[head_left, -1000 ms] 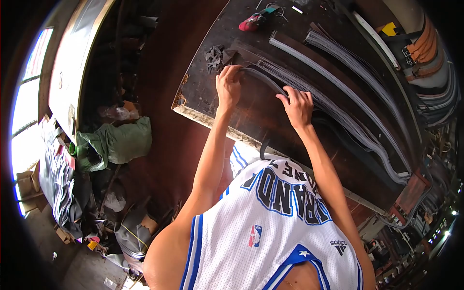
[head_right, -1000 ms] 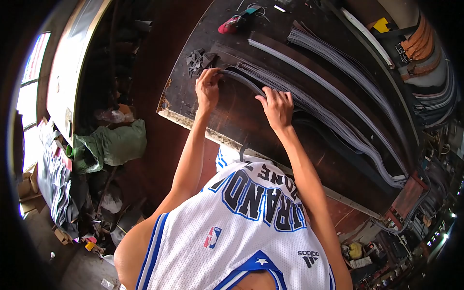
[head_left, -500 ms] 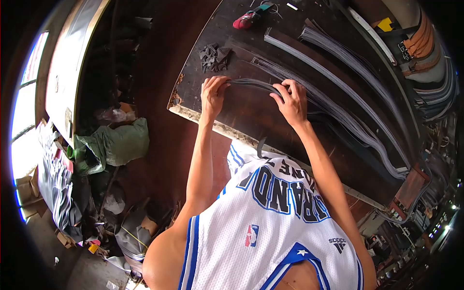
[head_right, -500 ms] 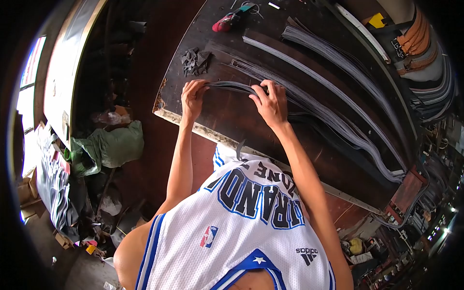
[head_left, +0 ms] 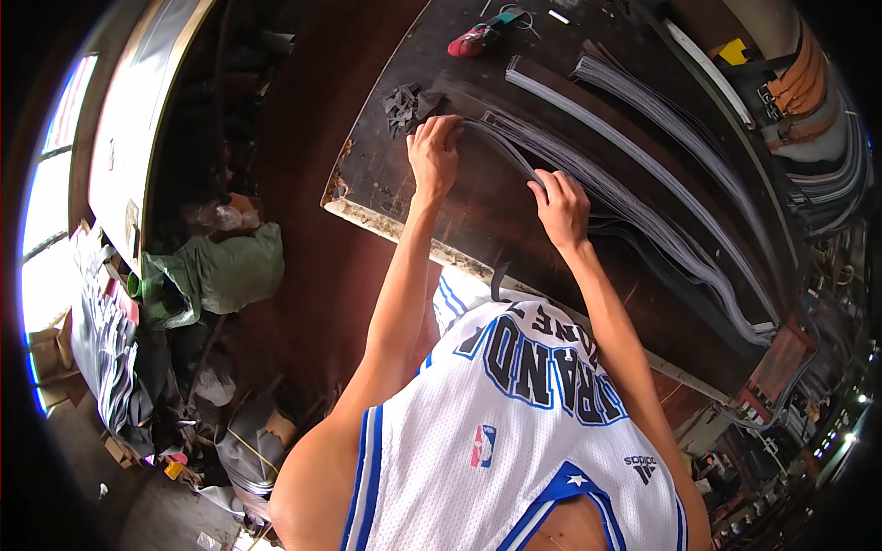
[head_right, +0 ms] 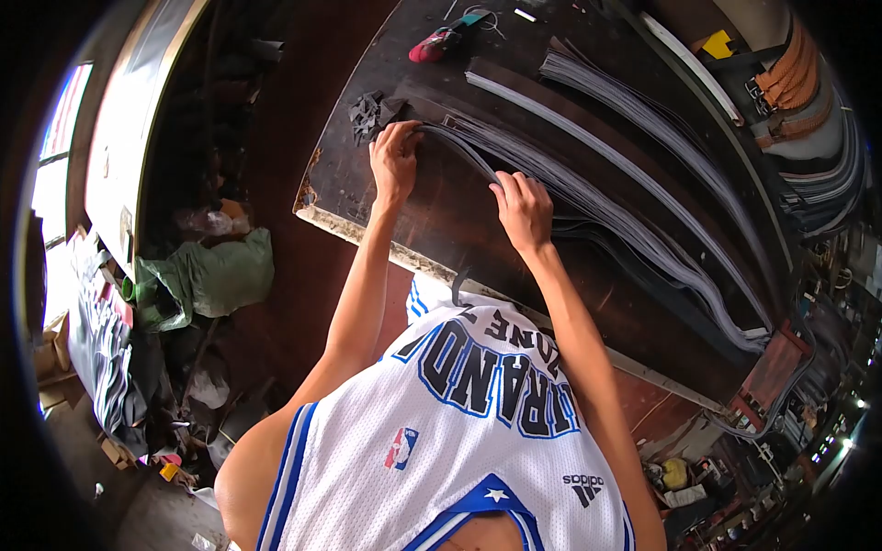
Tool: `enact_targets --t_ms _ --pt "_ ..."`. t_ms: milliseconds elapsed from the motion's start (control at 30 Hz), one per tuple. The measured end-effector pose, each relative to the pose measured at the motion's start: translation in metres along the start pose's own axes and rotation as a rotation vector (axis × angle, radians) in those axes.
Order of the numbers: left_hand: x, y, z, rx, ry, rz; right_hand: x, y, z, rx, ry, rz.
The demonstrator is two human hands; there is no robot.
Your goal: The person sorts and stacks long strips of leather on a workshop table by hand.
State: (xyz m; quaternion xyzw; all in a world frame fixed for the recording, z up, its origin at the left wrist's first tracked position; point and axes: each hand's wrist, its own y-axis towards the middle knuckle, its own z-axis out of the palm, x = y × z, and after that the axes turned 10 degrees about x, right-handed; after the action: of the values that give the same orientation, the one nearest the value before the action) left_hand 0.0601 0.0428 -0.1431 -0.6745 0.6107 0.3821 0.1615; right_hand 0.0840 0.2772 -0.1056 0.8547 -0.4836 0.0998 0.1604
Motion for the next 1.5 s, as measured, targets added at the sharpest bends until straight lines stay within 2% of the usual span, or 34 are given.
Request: enact_targets --t_ms 433,1233,1500 --pt "0.000 0.003 0.003 0.049 0.067 0.013 -0.002 0.001 -0.001 -0.011 0.014 0.022" --pt "0.004 0.001 0.008 0.004 0.099 0.052 -0.004 -0.002 -0.003 -0.029 0.015 0.025" --pt "0.011 -0.022 -0.021 0.068 -0.038 0.143 -0.002 -0.004 -0.008 0.009 -0.034 0.102"
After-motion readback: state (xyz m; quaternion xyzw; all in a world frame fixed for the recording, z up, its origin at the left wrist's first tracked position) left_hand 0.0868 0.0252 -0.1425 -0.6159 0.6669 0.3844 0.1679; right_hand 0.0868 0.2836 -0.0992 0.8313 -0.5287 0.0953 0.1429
